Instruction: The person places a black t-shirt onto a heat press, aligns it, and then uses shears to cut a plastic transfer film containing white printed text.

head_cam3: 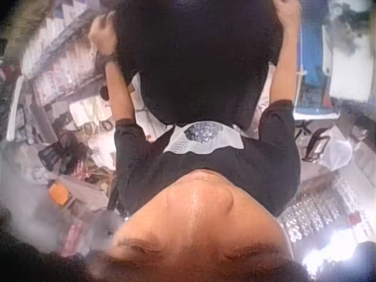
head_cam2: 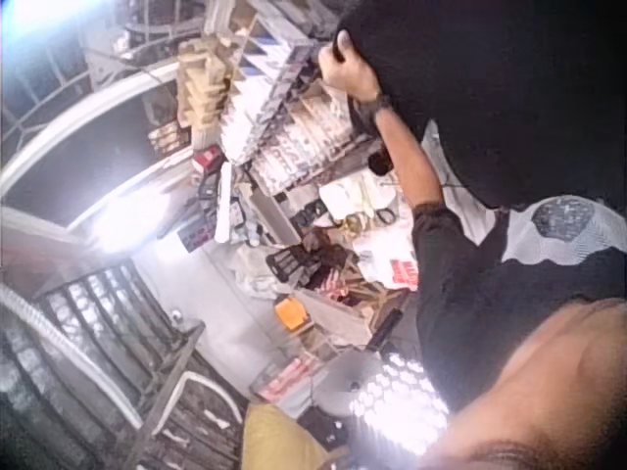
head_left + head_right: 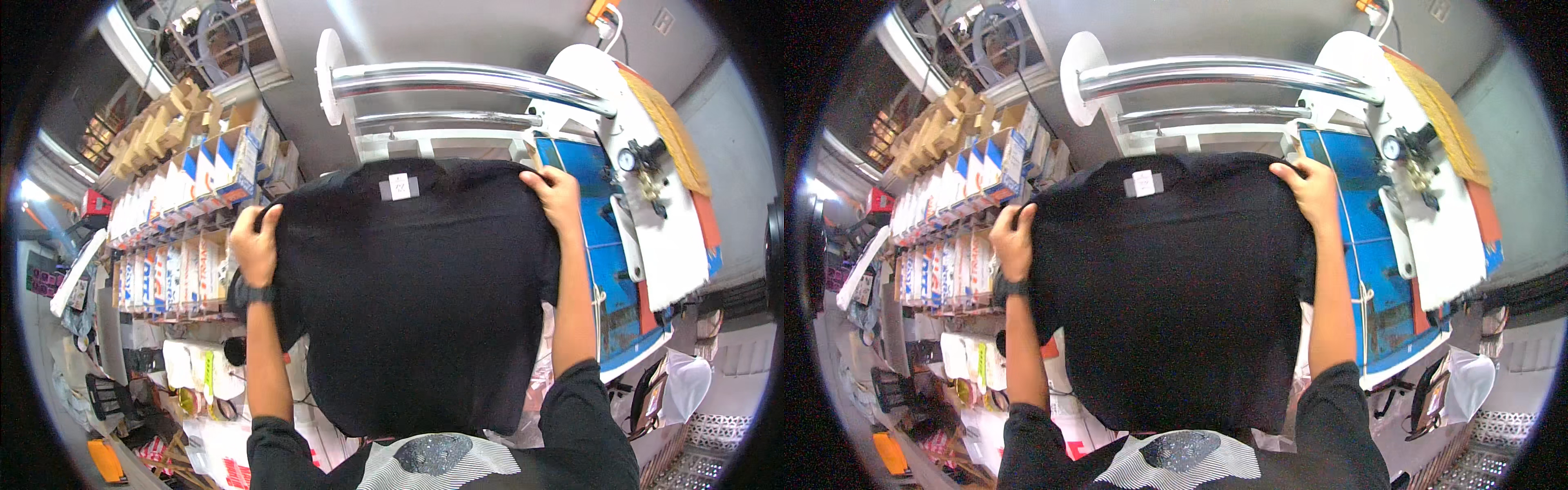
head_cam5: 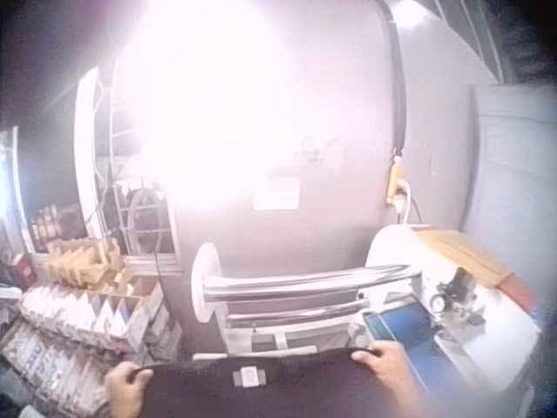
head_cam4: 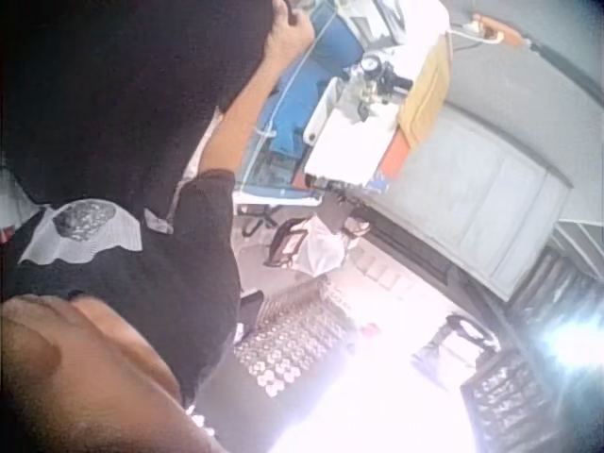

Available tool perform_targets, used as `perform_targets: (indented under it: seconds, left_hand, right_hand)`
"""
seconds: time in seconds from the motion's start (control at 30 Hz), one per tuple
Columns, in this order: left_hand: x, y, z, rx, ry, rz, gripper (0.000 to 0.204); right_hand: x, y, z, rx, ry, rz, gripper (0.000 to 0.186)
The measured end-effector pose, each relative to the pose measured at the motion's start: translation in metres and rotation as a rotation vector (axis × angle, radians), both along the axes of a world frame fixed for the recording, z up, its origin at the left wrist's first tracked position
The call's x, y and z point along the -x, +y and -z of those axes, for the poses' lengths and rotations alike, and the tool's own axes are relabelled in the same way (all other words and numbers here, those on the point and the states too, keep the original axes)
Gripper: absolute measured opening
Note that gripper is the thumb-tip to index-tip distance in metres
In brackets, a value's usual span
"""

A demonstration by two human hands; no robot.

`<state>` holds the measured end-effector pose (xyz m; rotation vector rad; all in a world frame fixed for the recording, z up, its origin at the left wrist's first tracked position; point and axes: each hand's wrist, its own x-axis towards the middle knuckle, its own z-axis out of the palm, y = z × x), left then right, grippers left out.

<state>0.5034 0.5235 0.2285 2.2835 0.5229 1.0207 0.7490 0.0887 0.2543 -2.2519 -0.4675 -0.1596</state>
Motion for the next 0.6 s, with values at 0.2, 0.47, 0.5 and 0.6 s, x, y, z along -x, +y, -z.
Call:
perform_targets:
  seconds: [0.2,0.47,0.5,0.6]
  left_hand:
    - [-0.105,0.055,0.144,0.013,0.269,0.058,0.047]
    - [-0.153,0.088,0.157,-0.018,0.303,0.08,0.048]
    - [-0.16,0.089,0.156,-0.038,0.311,0.077,0.048]
    - [-0.17,0.092,0.163,-0.067,0.323,0.069,0.051]
  right_hand:
    - [-0.104,0.038,0.154,-0.086,0.245,-0.209,0.037]
    - [-0.154,0.064,0.195,-0.032,0.15,-0.026,0.036]
    - [-0.159,0.066,0.196,-0.017,0.131,-0.019,0.036]
    - [-0.164,0.069,0.202,0.009,0.093,0.002,0.037]
